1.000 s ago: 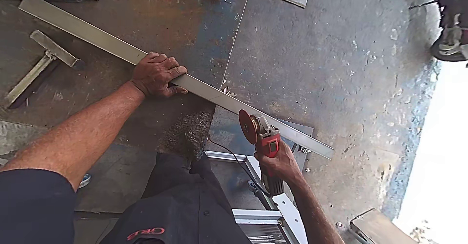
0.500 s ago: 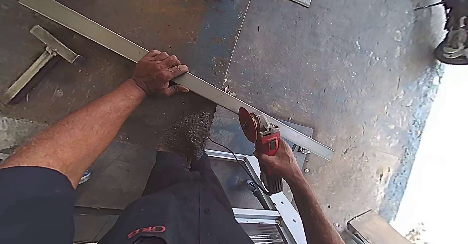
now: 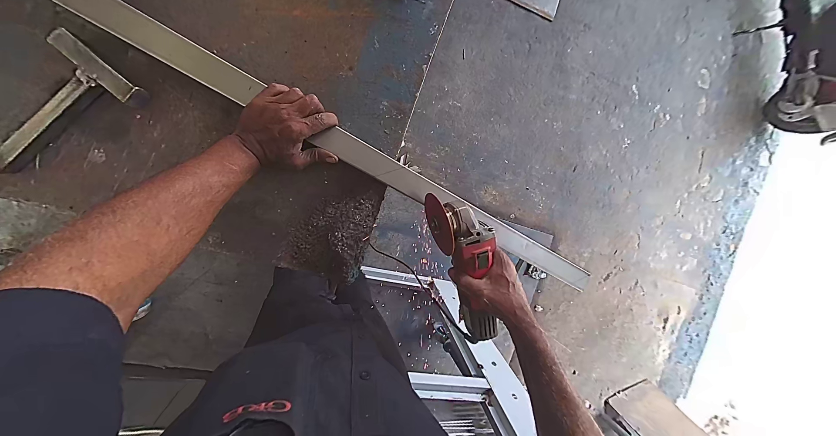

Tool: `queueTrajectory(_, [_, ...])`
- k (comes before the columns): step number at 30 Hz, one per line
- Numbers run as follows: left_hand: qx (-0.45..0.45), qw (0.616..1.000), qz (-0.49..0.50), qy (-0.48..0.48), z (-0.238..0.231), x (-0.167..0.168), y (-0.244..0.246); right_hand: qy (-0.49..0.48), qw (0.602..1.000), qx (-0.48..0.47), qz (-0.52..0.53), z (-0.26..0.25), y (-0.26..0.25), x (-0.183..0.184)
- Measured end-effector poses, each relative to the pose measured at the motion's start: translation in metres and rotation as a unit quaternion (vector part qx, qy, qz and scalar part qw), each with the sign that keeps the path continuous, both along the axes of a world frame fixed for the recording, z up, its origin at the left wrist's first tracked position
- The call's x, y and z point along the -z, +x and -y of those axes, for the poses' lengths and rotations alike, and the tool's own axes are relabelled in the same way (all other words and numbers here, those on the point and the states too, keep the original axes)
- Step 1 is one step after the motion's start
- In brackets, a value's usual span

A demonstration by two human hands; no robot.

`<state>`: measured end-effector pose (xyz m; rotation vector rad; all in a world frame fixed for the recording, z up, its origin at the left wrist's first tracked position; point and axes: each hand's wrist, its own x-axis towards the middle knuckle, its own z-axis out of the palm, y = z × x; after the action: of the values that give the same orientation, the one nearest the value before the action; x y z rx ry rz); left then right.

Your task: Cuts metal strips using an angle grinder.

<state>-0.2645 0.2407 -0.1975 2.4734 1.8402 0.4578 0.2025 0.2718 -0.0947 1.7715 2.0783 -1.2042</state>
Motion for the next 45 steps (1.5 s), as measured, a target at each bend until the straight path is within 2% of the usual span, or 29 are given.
queueTrajectory(45, [0.008, 1.000, 0.014, -0.014, 0.001, 0.000, 0.000, 0.024, 0.999, -0.029, 0.027, -0.011, -0.008, 0.004])
